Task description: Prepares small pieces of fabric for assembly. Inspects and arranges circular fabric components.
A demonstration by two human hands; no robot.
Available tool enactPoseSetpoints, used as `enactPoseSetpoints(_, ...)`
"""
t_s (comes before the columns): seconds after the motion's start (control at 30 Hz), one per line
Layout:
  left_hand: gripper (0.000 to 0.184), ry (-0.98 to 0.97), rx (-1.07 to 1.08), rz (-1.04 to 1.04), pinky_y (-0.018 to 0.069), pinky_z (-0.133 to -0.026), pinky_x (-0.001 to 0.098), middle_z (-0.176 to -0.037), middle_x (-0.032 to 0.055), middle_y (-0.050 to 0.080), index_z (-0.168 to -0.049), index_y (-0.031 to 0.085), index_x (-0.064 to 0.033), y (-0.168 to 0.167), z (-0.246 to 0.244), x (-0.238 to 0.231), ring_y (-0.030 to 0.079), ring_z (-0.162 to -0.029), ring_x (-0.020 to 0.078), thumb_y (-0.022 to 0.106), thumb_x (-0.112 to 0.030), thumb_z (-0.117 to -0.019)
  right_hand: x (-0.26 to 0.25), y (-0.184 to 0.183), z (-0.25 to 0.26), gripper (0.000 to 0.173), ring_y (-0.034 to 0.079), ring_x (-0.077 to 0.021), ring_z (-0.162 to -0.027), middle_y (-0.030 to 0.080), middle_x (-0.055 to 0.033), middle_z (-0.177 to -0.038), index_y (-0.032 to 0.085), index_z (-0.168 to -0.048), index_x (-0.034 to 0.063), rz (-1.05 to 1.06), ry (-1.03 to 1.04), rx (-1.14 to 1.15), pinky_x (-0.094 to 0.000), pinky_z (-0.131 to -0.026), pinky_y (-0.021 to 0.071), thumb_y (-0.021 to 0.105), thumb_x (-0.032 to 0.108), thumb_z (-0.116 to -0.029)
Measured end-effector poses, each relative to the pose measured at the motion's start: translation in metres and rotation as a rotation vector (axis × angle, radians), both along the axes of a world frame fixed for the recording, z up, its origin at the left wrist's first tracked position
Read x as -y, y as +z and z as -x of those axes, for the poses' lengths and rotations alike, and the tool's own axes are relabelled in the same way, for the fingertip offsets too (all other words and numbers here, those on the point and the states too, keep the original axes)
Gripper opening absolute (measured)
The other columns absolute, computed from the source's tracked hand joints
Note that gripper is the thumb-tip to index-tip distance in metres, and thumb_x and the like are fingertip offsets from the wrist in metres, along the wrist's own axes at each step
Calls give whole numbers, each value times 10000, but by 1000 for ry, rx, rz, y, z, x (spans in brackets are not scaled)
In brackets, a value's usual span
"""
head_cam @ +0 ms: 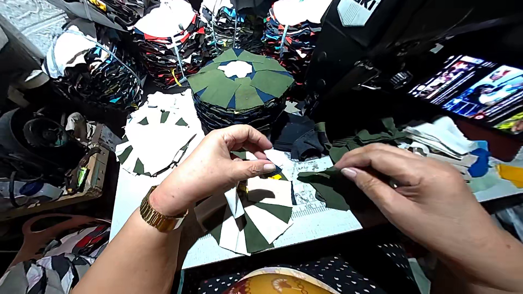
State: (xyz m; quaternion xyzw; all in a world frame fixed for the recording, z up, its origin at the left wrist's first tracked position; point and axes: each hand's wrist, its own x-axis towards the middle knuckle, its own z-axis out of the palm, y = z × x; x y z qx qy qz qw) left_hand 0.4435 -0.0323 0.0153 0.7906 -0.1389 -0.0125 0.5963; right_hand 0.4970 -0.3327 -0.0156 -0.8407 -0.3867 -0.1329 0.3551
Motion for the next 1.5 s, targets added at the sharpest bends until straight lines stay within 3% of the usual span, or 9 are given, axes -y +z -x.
enactPoseSetpoints(0.17, 546, -123, -33, 101, 545, -629, 175, -1336, 79, 654, -1368, 586, -18, 0, 0, 8, 675, -884, 61, 779, -68, -859, -34, 24, 15, 150, 625, 14, -846, 667, 51, -938, 735, -1014, 99, -134, 74, -4, -131, -736, 535, 600, 147, -972)
enactPoseSetpoints(0.23, 580, -164, -48, 106, 546, -663, 171, -1279, 70, 680, -1391, 562, -9, -1, 1, 10, 675, -918, 54, 770, -46, -850, -46, 27, 21, 140, 641, 5, -845, 675, 54, -947, 734, -1036, 95, -189, 136, -47, -134, -740, 558, 614, 124, -968)
enactPoseSetpoints(0.4, 422, -199, -32, 72, 445, -513, 151, -743, 21, 636, -1324, 588, 15, -3, 0, 5, 547, -591, 41, 703, 19, -918, -59, 13, 25, 177, 682, -24, -840, 709, 55, -980, 711, -1113, 102, -316, 123, -260, -149, -726, 593, 638, 86, -952)
enactPoseSetpoints(0.7, 387, -43, 89, -360, 482, -565, 165, -747, 8, 634, -1294, 632, -54, -12, -1, 11, 567, -606, 33, 746, -79, -926, -72, -26, 15, 136, 647, 13, -773, 683, 25, -919, 689, -1072, 79, -200, -10, -106, -132, -703, 562, 664, 128, -947)
enactPoseSetpoints(0.93, 436, -21, 88, -577, 560, -666, 242, -826, 22, 679, -1295, 618, -80, -16, -2, 15, 643, -690, 74, 794, -151, -902, -77, -36, 9, 111, 610, -127, -736, 617, -41, -840, 684, -963, 52, 12, 52, 151, -252, -646, 525, 623, 144, -968)
enactPoseSetpoints(1.13, 288, -1, 167, -466, 508, -571, 178, -771, 3, 625, -1005, 637, -63, -9, -2, 4, 591, -632, 43, 850, -159, -838, -71, -22, 9, 130, 616, -92, -822, 636, -36, -910, 763, -966, 58, -79, 142, 129, -202, -704, 527, 638, 82, -938)
enactPoseSetpoints(1.27, 158, -133, 100, -559, 515, -595, 189, -757, -8, 654, -864, 705, -79, -8, 1, 2, 606, -654, 36, 837, -165, -848, -71, -27, 14, 205, 613, -127, -874, 626, -6, -945, 788, -1023, 113, 77, 244, 105, -263, -734, 536, 600, 106, -939)
enactPoseSetpoints(1.37, 118, -195, 54, -668, 513, -639, 195, -784, -19, 662, -866, 735, -103, -9, 2, 2, 613, -705, 32, 797, -199, -898, -71, -25, 24, 200, 603, -143, -816, 607, 1, -864, 788, -983, 100, 149, 206, 141, -273, -680, 524, 604, 134, -915)
enactPoseSetpoints(1.5, 78, -197, 93, -685, 526, -661, 194, -799, -30, 681, -888, 753, -124, -7, 2, 0, 626, -723, 27, 804, -182, -886, -64, -21, 38, 243, 576, -30, -745, 580, 72, -837, 792, -993, 153, 161, 161, 44, -180, -617, 501, 586, 270, -938)
